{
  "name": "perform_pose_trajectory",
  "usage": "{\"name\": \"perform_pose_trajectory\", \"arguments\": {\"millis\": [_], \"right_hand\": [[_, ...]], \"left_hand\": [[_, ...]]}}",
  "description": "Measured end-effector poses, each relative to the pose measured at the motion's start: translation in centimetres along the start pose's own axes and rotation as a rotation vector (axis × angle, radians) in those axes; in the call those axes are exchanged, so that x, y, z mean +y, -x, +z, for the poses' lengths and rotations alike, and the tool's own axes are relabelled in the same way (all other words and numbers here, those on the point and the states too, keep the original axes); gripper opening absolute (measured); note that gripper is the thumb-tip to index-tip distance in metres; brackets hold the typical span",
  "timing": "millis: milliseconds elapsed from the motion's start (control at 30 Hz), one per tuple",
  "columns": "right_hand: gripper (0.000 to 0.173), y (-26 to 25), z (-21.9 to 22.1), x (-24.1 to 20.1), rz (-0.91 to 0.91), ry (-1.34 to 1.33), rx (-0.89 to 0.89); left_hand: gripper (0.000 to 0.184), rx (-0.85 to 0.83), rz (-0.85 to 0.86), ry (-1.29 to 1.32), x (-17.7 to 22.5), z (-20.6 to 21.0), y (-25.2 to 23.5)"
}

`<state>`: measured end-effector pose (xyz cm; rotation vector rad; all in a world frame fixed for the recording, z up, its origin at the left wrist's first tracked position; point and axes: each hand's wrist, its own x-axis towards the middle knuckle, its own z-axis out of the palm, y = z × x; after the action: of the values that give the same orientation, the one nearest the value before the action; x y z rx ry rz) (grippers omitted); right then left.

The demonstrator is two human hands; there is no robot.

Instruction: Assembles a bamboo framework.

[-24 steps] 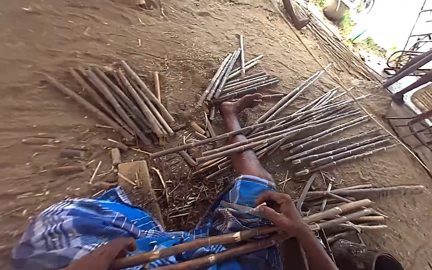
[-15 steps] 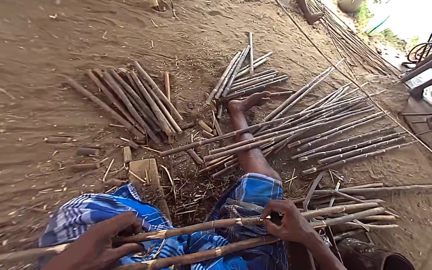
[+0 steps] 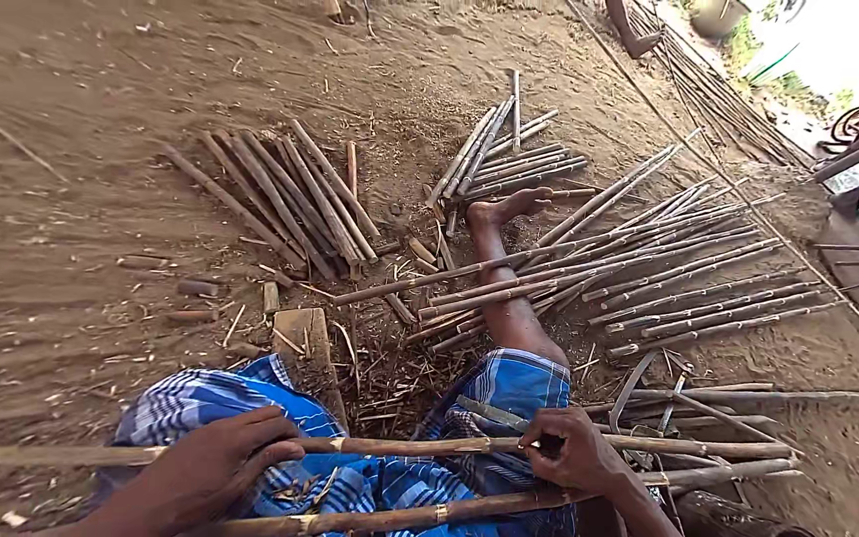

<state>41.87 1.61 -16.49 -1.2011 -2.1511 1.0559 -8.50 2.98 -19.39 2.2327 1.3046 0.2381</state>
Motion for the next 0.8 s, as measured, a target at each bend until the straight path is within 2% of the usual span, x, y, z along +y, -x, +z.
{"name": "perform_pose_trajectory", "arguments": {"millis": [167, 300, 333, 433, 467, 600, 800], "right_hand": [[0.008, 0.0, -0.3, 0.2, -0.021, -0.059, -0.001], [0.009, -0.4, -2.3, -0.7, 0.065, -0.299, 0.260], [0.010, -0.6, -2.5, -1.2, 0.069, -0.311, 0.263], [0.011, -1.5, -1.3, -1.7, 0.037, -0.236, 0.150], [0.011, -1.7, -0.7, -1.5, 0.027, -0.205, 0.125], [0.008, -2.4, 0.6, -0.5, -0.007, -0.116, 0.152], [0.007, -3.5, 2.2, -0.1, -0.016, 0.052, 0.161]], "left_hand": [[0.065, -0.175, -0.088, -0.069, 0.3, -0.6, -0.7], [0.070, -0.224, -0.132, 0.037, 3.0, -2.2, -2.3], [0.069, -0.220, -0.121, 0.074, 4.1, -2.3, -2.8], [0.045, -0.161, 0.017, 0.197, 5.5, -0.7, -4.8], [0.043, -0.128, 0.065, 0.204, 5.6, 0.1, -5.5], [0.053, -0.059, 0.078, 0.147, 5.7, 1.8, -6.6], [0.053, 0.021, 0.085, 0.001, 5.5, 2.1, -6.2]]}}
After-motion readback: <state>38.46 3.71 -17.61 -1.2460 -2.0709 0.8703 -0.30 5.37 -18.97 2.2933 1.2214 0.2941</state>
